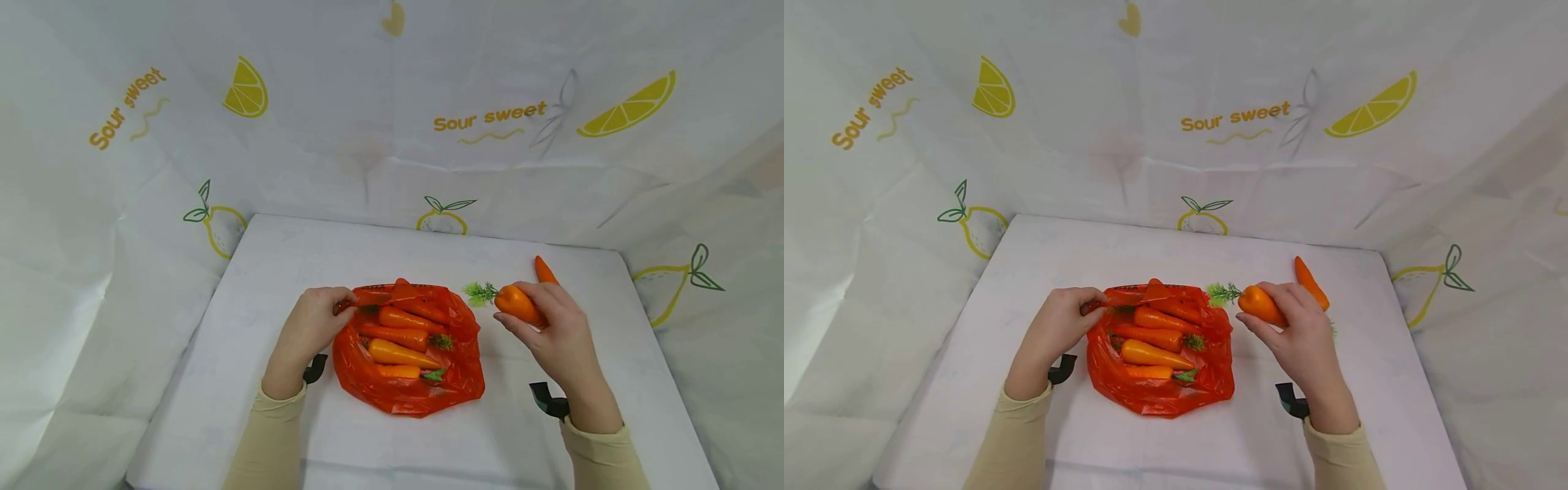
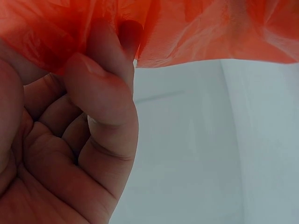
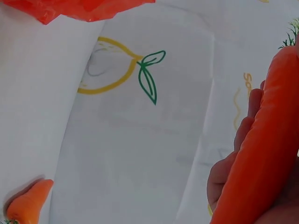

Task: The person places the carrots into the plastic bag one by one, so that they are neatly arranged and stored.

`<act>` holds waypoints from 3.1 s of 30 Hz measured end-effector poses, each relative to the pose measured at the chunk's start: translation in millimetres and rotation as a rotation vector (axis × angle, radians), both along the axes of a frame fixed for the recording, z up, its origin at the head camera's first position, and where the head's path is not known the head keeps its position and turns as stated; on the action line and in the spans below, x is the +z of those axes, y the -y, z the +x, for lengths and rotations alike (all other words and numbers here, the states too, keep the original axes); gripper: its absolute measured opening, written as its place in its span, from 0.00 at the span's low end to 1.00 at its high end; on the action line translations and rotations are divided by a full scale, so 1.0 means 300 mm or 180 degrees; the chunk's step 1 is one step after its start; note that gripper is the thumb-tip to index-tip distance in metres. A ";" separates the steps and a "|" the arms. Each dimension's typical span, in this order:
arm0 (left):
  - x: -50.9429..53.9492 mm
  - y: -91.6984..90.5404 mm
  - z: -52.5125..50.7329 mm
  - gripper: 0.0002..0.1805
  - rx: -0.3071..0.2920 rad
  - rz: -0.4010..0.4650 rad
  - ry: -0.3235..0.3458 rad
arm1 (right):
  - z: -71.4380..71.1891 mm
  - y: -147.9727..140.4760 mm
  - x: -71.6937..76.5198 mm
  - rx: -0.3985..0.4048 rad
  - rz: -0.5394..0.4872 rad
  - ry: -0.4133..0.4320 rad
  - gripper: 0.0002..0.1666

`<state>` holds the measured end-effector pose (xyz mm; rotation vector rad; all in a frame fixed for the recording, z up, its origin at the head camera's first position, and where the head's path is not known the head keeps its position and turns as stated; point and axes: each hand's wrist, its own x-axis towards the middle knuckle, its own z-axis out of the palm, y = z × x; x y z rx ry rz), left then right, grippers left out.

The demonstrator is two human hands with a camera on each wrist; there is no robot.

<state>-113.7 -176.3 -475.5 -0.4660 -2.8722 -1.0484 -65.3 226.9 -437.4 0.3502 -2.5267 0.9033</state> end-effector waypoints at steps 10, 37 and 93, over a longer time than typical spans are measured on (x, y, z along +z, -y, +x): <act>0.001 -0.002 0.000 0.04 0.0032 -0.0017 0.0041 | -0.009 0.088 -0.020 0.0061 0.0156 0.0128 0.30; 0.003 0.001 0.003 0.04 0.0023 -0.0043 -0.0003 | -0.042 0.355 -0.077 0.0675 -0.0136 0.0428 0.29; -0.002 0.007 0.003 0.04 -0.0070 0.0064 -0.0224 | -0.038 0.603 -0.336 0.0566 0.0844 0.0978 0.35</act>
